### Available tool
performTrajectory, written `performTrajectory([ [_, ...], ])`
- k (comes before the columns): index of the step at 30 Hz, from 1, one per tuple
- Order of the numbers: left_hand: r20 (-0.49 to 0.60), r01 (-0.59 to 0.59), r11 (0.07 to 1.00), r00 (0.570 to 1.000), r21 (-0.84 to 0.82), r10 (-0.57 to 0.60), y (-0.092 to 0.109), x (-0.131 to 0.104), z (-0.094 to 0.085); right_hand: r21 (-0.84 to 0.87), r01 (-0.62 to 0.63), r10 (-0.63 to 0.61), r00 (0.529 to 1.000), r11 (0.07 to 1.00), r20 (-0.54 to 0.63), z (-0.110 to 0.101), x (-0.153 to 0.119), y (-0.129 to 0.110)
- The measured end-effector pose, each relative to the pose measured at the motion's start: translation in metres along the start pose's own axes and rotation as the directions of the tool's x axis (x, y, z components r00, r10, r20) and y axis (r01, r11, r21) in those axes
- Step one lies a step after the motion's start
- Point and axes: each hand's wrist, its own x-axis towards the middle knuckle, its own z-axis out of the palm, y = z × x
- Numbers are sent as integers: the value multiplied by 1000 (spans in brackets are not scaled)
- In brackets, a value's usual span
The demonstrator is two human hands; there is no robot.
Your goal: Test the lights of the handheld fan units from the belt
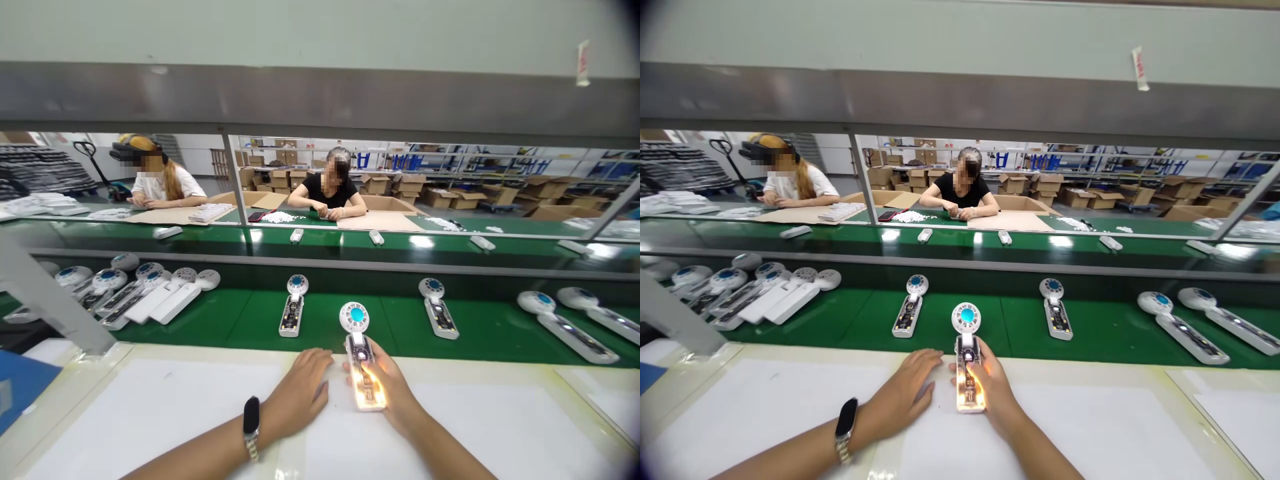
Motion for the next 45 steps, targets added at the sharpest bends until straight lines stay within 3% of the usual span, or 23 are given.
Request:
performTrajectory([
  [13,-12,4,1000,1000,6,-4,1,0,0,33,-13,16,997,999,-77,2,0,1],
  [21,-65,70,997,995,-41,-73,-7,-4,9,54,-4,-4,990,999,141,8,-11,1],
  [25,-126,134,984,981,-120,-149,-5,-1,6,18,-41,35,966,999,255,15,-19,3],
  [30,-108,179,971,974,-158,-198,-3,2,2,-20,-90,90,923,996,373,23,-26,-1],
  [35,-97,186,969,974,-161,-203,-3,1,2,-35,-110,115,916,993,383,24,-27,-5],
  [41,-54,100,983,993,-151,-109,-4,1,1,-25,-92,93,901,995,423,20,-26,-2],
  [45,-23,124,979,991,-160,-129,-4,1,0,-28,-97,99,897,995,430,17,-24,-1],
])
